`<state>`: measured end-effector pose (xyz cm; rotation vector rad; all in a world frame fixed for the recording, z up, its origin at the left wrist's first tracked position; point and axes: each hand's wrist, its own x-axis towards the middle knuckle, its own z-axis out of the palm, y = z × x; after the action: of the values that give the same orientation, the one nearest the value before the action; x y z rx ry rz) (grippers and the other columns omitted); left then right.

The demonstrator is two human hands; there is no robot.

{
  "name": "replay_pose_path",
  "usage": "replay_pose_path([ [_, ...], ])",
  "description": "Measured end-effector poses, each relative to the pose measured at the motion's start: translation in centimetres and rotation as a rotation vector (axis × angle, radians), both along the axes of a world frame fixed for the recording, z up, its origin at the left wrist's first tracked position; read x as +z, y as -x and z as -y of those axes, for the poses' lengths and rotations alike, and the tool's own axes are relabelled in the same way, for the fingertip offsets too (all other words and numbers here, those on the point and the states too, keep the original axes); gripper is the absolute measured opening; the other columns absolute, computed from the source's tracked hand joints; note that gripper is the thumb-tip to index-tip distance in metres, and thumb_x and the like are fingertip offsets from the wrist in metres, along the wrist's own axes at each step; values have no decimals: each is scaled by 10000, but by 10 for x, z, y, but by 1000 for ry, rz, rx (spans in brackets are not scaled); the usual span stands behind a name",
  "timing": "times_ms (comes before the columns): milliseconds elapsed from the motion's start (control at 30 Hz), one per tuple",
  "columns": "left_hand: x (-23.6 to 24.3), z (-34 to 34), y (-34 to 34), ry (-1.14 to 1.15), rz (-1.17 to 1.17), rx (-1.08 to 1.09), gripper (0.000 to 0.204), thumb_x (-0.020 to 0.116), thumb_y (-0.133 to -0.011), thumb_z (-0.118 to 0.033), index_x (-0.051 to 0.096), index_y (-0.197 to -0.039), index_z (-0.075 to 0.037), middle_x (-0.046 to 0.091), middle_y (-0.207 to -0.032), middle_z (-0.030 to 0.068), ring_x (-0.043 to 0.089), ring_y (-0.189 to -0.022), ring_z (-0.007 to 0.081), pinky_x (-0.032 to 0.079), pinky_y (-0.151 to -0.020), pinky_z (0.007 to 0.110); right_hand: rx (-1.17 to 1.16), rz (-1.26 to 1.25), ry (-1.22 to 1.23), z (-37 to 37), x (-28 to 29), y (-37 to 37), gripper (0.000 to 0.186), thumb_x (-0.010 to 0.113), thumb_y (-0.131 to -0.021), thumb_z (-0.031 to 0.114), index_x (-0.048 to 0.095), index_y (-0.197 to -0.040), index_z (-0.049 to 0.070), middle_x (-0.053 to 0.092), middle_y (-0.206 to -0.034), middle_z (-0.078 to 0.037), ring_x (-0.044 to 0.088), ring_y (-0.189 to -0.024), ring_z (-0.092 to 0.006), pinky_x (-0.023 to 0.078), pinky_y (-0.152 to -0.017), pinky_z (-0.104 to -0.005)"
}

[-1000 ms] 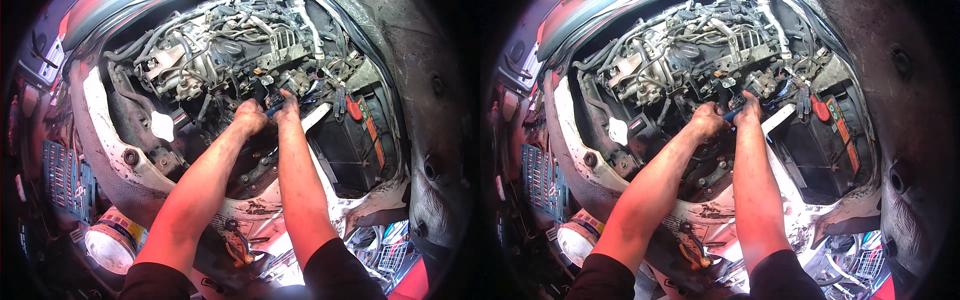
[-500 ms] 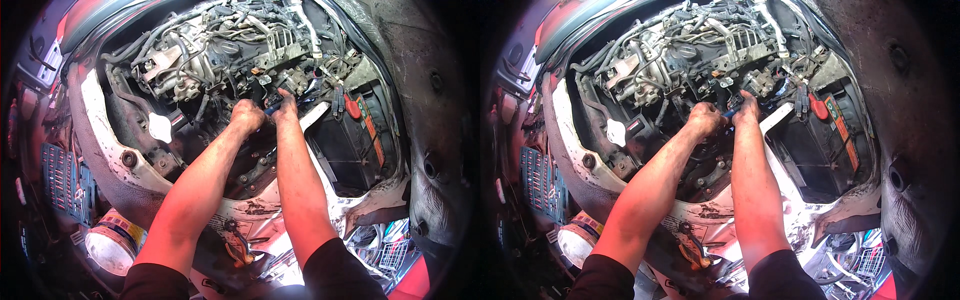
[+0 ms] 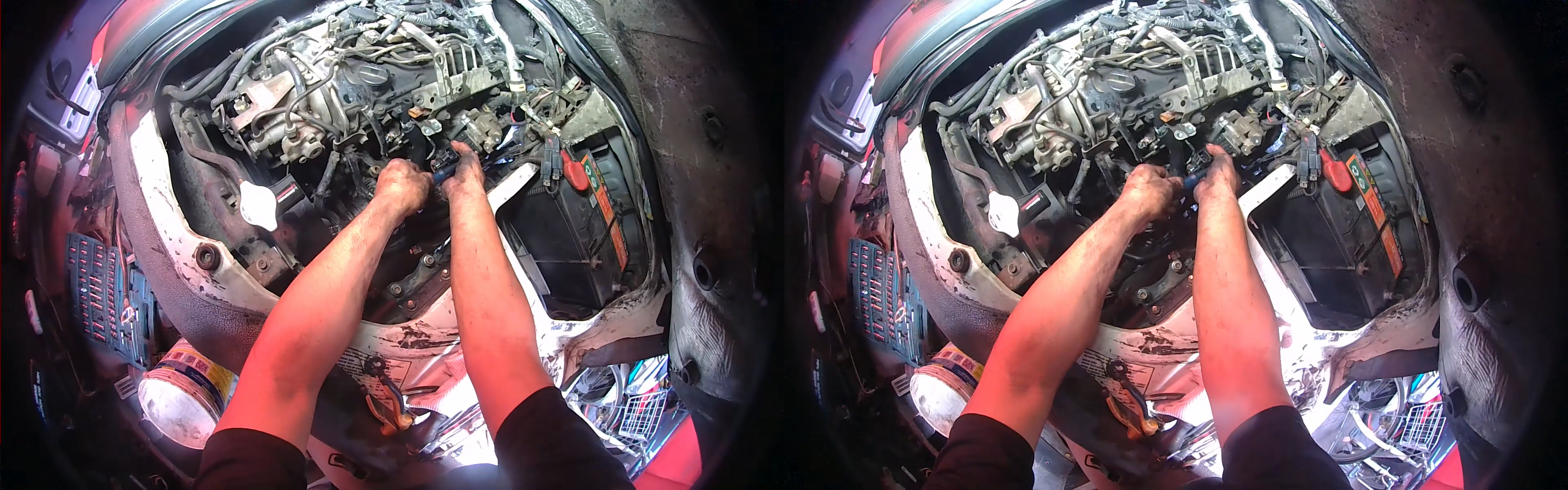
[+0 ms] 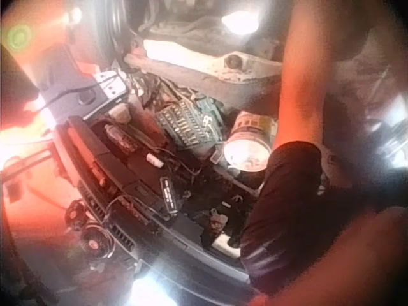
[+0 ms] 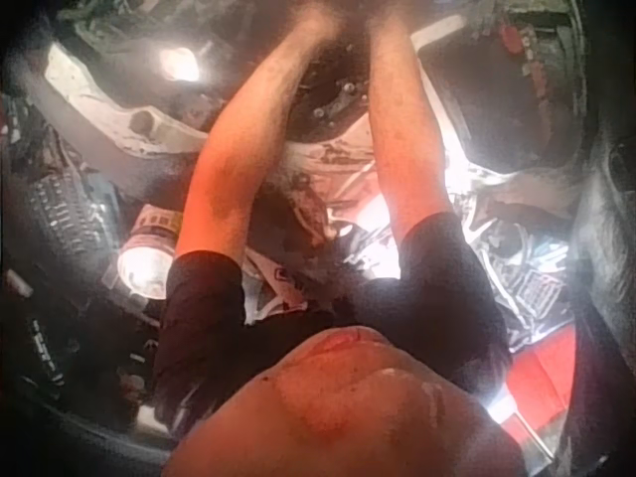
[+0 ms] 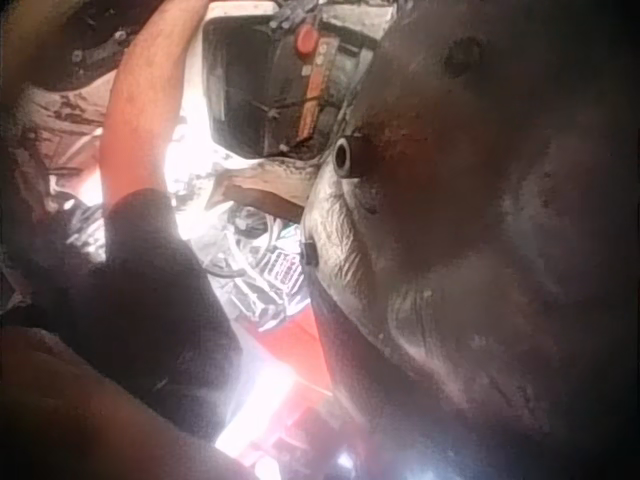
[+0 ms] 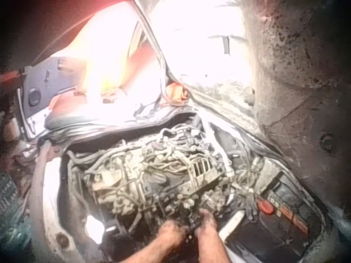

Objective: The person works on a component within the engine bay of a vehicle, using a small blue tool to disconnect or adjust wiring and then handling a larger mechanical part by hand and with a rag.

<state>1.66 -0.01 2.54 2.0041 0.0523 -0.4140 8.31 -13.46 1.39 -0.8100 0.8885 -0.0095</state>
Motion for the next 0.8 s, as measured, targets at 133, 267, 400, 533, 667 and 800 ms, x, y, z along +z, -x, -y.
replay_pose_path([
  [133, 8, 10, 0, 114, -20, 49, 239, 748, -714, -159, 634, -876, -26, 618, -683, 70, 569, -551, 154, 459, -489, 312, 6, 2, 6, 14, -13, -8, 490, 731, -660, 60, 532, -1092, -55, 579, -1100, -169, 592, -899, -304, 495, -827, -489],
  [267, 33, 8, 9, -142, 164, -249, 169, 605, -874, -186, 628, -858, -19, 618, -687, 70, 574, -538, 162, 462, -476, 309, 26, -72, -28, 21, -15, -8, 491, 732, -660, 58, 534, -1092, -66, 588, -1083, -169, 598, -881, -299, 500, -821, -485],
  [400, -15, -2, -8, -19, 25, -20, 285, 680, -826, -271, 597, -928, -18, 611, -683, 72, 555, -529, 164, 438, -463, 304, 7, -24, 51, 3, -11, -9, 488, 732, -661, 61, 535, -1087, -75, 584, -1097, -171, 594, -898, -294, 504, -812, -482],
  [533, 26, 8, 2, 294, -249, 36, 388, 785, -729, -311, 599, -910, -24, 611, -688, 74, 552, -548, 163, 428, -465, 310, 23, 8, 25, 17, -10, -3, 509, 751, -646, 81, 537, -1081, -75, 577, -1101, -170, 582, -903, -287, 504, -806, -467],
  [667, 61, 1, 15, 168, -238, 78, 248, 685, -829, -253, 616, -902, -27, 615, -684, 72, 558, -538, 156, 433, -452, 306, 3, -184, 160, 8, 4, -2, 522, 756, -639, 87, 535, -1086, -69, 574, -1104, -169, 578, -904, -284, 500, -815, -463],
  [800, 17, 1, -1, 38, -70, -27, 205, 663, -839, -226, 599, -865, -33, 592, -687, 59, 539, -537, 142, 422, -450, 308, -19, -50, 60, 16, -21, -15, 511, 751, -646, 80, 533, -1082, -73, 581, -1083, -167, 583, -893, -279, 501, -811, -462],
])
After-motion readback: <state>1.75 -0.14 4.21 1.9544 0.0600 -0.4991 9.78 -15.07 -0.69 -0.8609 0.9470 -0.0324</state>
